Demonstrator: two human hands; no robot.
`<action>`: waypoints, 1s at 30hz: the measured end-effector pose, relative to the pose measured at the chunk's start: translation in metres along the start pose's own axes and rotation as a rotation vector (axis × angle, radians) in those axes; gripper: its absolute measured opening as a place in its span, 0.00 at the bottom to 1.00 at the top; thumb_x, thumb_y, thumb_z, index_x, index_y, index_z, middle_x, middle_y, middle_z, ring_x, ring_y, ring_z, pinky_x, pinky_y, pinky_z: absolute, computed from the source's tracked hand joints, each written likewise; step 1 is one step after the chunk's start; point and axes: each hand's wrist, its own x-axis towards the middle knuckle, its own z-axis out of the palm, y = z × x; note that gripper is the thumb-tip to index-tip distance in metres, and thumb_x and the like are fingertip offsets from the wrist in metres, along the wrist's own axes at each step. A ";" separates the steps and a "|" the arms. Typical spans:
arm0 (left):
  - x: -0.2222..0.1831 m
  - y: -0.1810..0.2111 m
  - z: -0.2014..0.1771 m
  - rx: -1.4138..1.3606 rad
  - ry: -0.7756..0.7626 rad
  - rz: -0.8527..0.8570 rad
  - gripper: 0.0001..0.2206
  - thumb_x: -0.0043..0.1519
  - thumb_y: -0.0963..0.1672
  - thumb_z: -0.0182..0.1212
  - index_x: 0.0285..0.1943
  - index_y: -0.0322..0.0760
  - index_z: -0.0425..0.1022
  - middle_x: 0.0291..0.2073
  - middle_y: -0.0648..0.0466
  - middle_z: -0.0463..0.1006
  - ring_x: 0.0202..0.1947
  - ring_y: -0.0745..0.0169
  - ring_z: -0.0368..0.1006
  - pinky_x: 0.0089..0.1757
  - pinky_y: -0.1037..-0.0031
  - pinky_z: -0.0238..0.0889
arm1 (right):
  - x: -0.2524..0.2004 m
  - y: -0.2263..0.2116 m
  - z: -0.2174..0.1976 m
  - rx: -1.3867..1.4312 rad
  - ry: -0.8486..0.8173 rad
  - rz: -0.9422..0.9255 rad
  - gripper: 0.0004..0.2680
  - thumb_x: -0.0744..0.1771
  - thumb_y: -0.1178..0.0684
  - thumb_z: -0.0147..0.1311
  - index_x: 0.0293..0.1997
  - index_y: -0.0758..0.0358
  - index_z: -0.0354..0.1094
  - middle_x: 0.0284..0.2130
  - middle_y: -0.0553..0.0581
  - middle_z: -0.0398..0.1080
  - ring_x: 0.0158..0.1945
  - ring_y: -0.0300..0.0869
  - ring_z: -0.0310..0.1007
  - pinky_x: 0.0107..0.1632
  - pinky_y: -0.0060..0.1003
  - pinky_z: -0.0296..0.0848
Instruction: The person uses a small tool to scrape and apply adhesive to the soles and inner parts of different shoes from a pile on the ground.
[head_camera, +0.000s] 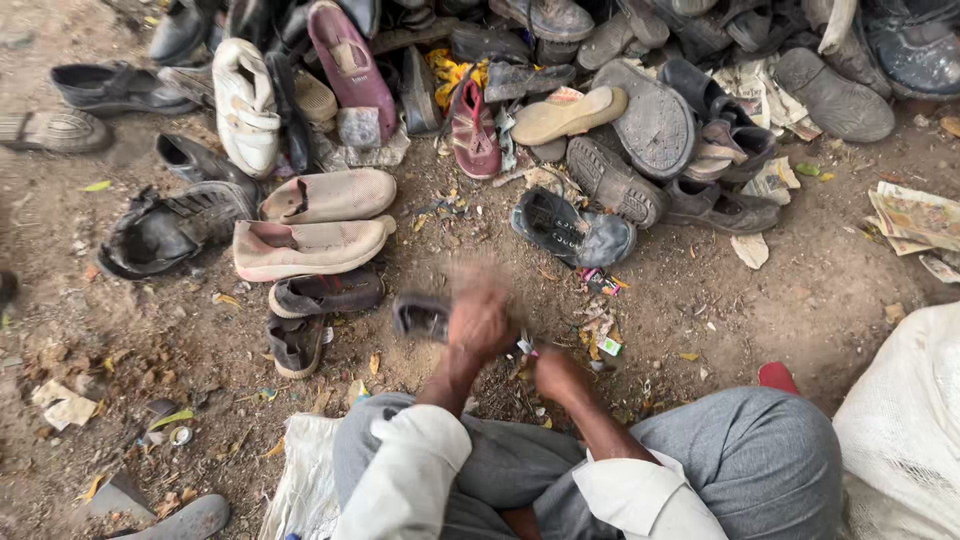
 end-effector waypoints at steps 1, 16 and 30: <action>0.000 0.000 0.003 -0.020 -0.191 0.081 0.21 0.60 0.55 0.60 0.54 0.41 0.74 0.51 0.47 0.76 0.56 0.50 0.71 0.54 0.56 0.66 | 0.001 -0.004 -0.009 0.008 -0.005 -0.019 0.11 0.69 0.51 0.46 0.58 0.52 0.67 0.37 0.60 0.75 0.38 0.49 0.77 0.42 0.52 0.74; -0.004 -0.031 0.005 -0.222 -0.265 0.018 0.18 0.61 0.53 0.61 0.45 0.36 0.78 0.45 0.46 0.76 0.53 0.47 0.70 0.57 0.61 0.62 | 0.005 -0.018 -0.014 -0.335 0.038 -0.109 0.12 0.72 0.48 0.44 0.51 0.66 0.67 0.28 0.58 0.75 0.28 0.46 0.75 0.33 0.48 0.73; 0.004 -0.028 0.041 -0.186 0.182 -0.037 0.14 0.67 0.50 0.53 0.36 0.39 0.79 0.34 0.50 0.76 0.40 0.49 0.72 0.44 0.59 0.64 | -0.013 0.020 0.006 -0.089 -0.067 -0.096 0.12 0.71 0.46 0.46 0.43 0.66 0.70 0.27 0.63 0.74 0.28 0.52 0.77 0.33 0.50 0.71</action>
